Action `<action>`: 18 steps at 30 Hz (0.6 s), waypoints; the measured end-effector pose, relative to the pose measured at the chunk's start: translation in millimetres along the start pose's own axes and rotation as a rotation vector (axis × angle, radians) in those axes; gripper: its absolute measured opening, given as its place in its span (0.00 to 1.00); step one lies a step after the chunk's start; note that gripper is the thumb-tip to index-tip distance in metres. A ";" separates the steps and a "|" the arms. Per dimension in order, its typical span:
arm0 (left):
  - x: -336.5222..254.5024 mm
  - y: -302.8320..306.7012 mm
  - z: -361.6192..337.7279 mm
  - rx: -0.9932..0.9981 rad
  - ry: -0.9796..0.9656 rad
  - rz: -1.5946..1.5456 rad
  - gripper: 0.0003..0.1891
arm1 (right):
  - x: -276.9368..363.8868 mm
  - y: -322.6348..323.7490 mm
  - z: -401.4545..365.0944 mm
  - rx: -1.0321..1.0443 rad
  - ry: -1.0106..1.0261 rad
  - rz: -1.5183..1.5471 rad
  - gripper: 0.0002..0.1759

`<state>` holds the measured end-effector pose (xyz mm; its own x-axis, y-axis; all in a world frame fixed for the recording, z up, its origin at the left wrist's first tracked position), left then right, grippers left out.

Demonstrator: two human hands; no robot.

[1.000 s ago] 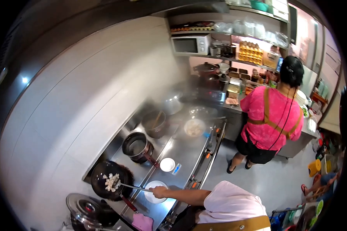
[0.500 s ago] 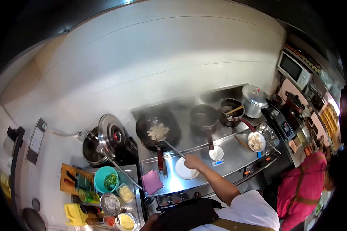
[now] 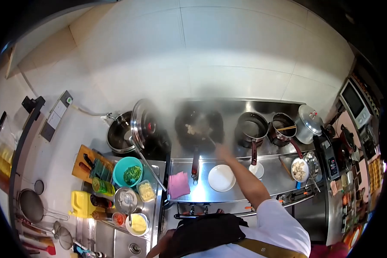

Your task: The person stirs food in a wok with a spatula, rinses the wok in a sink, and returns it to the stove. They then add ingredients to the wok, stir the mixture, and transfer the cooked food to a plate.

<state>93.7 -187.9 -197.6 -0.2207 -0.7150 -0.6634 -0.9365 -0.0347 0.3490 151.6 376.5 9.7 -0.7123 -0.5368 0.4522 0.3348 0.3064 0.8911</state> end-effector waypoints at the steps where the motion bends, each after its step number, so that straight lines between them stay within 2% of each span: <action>1: 3.6 -2.0 -0.3 -0.002 0.005 -0.029 0.16 | 0.9 13.5 -4.8 0.048 -0.009 -0.038 0.14; 4: 12.3 -7.7 1.5 0.030 -0.048 0.011 0.16 | 5.6 79.6 -41.0 0.166 -0.034 -0.152 0.15; 6: 12.6 -8.4 1.3 0.021 -0.226 0.416 0.19 | 25.8 129.0 -69.7 0.198 -0.040 -0.224 0.15; 7: 16.1 -10.2 2.8 0.017 -0.135 0.313 0.19 | 30.4 141.4 -74.9 0.219 -0.040 -0.272 0.15; 9: 5.3 -7.8 -9.5 0.015 0.045 0.110 0.20 | 25.8 137.8 -74.3 0.226 -0.011 -0.305 0.14; 11: 7.2 -10.1 -7.1 0.036 0.009 0.180 0.20 | 35.9 133.0 -72.2 0.263 0.038 -0.342 0.15; 13: 19.6 -15.5 3.9 -0.001 -0.066 0.304 0.19 | 25.9 104.4 -56.6 0.160 -0.013 -0.243 0.15; 16: 1.8 -5.9 -13.2 0.016 0.070 -0.040 0.16 | 24.0 76.1 -31.6 0.044 -0.044 -0.137 0.15; 18: 19.7 -6.4 -2.9 0.031 0.127 -0.006 0.15 | 21.2 53.2 -18.1 -0.010 -0.007 -0.106 0.14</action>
<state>96.1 -203.8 -210.9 -0.1806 -0.7974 -0.5757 -0.9462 -0.0190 0.3231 165.4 367.2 67.4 -0.7483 -0.5603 0.3551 0.2632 0.2406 0.9343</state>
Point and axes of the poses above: each hand's wrist, its own z-axis towards the middle knuckle, its own y-axis out of the back of the hand, x = y × z, the point moved 3 cm from there along z, towards the middle knuckle
